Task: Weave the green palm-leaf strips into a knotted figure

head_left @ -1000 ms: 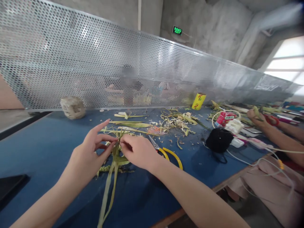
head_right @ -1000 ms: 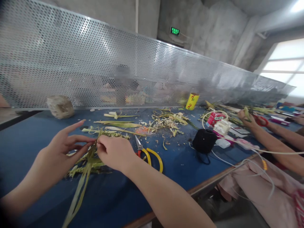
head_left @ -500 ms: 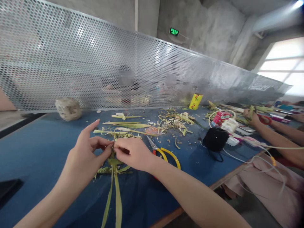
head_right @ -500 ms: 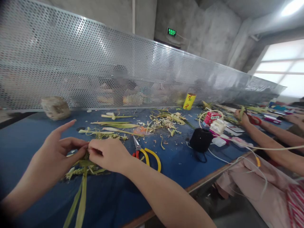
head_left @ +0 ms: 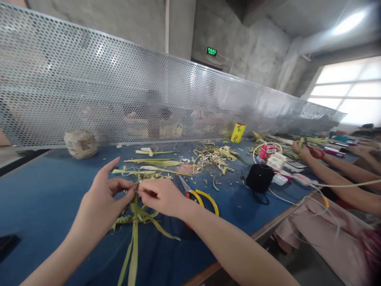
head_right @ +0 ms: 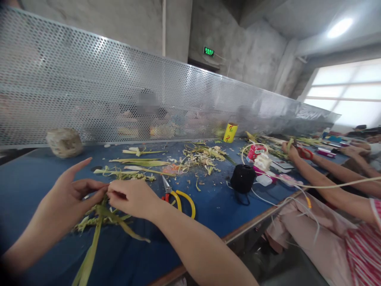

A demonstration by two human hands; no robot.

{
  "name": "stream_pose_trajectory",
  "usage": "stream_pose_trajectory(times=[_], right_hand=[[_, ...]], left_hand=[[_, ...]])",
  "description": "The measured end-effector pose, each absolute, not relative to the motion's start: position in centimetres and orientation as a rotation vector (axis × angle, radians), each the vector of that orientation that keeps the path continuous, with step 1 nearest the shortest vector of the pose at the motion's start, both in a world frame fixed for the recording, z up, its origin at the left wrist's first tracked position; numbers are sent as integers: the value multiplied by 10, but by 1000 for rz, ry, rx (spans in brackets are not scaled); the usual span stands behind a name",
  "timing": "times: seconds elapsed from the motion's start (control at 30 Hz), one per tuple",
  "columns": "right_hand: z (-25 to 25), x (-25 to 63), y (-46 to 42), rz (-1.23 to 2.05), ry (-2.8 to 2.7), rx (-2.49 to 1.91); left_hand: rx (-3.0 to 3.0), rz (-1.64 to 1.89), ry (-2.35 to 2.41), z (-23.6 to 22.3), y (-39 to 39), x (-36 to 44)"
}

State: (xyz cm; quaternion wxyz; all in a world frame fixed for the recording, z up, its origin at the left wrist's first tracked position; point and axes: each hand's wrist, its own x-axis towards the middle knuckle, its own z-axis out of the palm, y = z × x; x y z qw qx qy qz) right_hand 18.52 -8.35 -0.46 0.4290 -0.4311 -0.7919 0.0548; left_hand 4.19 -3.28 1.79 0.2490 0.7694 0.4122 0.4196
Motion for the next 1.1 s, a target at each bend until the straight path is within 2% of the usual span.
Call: stream_pose_trajectory(times=[0.23, 0.53, 0.77, 1.1], right_hand=[[-2, 193, -81, 226, -1800, -1245], [-5, 197, -77, 327, -1707, -1141], [-7, 194, -79, 391, -1664, -1122], [-8, 192, -82, 256, -1696, -1260]], left_hand=[[1941, 1076, 964, 15, -27, 33], [1882, 989, 836, 6, -27, 39], [1809, 1054, 819, 10, -29, 39], [1867, 1110, 699, 10, -36, 36]])
